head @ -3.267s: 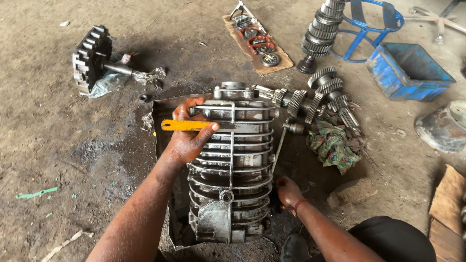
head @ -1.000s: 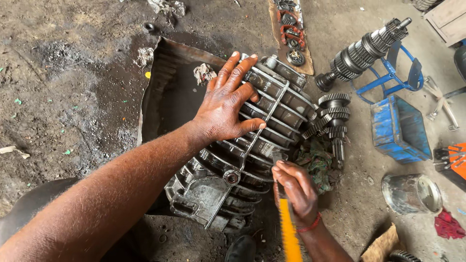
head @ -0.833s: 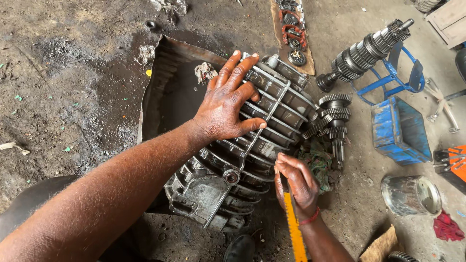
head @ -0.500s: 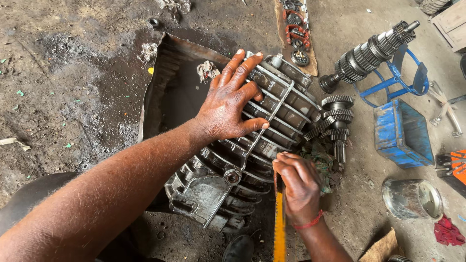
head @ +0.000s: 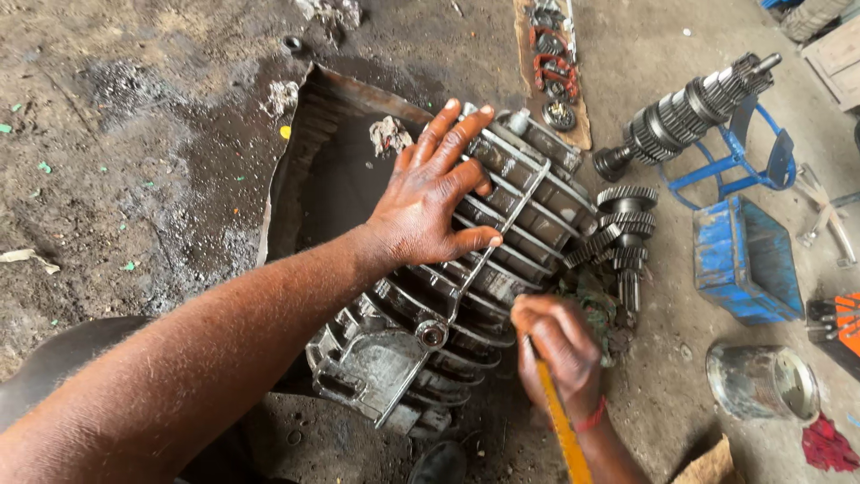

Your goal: The person cleans the exterior of a disassembled engine block using a yellow-handled scraper and a dark cloth. They scrape grime from the cooling fins and wipe the surfaces repeatedly while seated on the floor.

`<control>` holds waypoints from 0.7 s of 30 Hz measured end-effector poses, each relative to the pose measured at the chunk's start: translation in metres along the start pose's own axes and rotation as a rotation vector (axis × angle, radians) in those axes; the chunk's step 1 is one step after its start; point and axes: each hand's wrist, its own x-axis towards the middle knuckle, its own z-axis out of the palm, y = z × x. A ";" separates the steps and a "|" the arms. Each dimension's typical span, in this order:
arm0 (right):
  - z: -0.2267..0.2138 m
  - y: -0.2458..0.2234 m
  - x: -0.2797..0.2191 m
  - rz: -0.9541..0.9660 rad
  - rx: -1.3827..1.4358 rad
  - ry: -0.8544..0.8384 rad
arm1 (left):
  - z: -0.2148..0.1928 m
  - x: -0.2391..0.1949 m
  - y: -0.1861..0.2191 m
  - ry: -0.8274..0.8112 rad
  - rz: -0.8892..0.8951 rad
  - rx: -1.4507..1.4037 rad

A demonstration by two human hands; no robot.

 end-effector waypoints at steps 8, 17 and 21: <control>-0.001 -0.002 0.005 -0.027 -0.013 0.000 | -0.004 -0.001 0.002 -0.012 -0.019 -0.035; 0.002 0.002 -0.003 0.047 0.045 0.019 | -0.004 -0.003 0.002 -0.002 -0.030 -0.030; 0.002 0.000 -0.012 0.017 0.017 0.039 | 0.000 -0.009 0.003 0.028 0.022 -0.036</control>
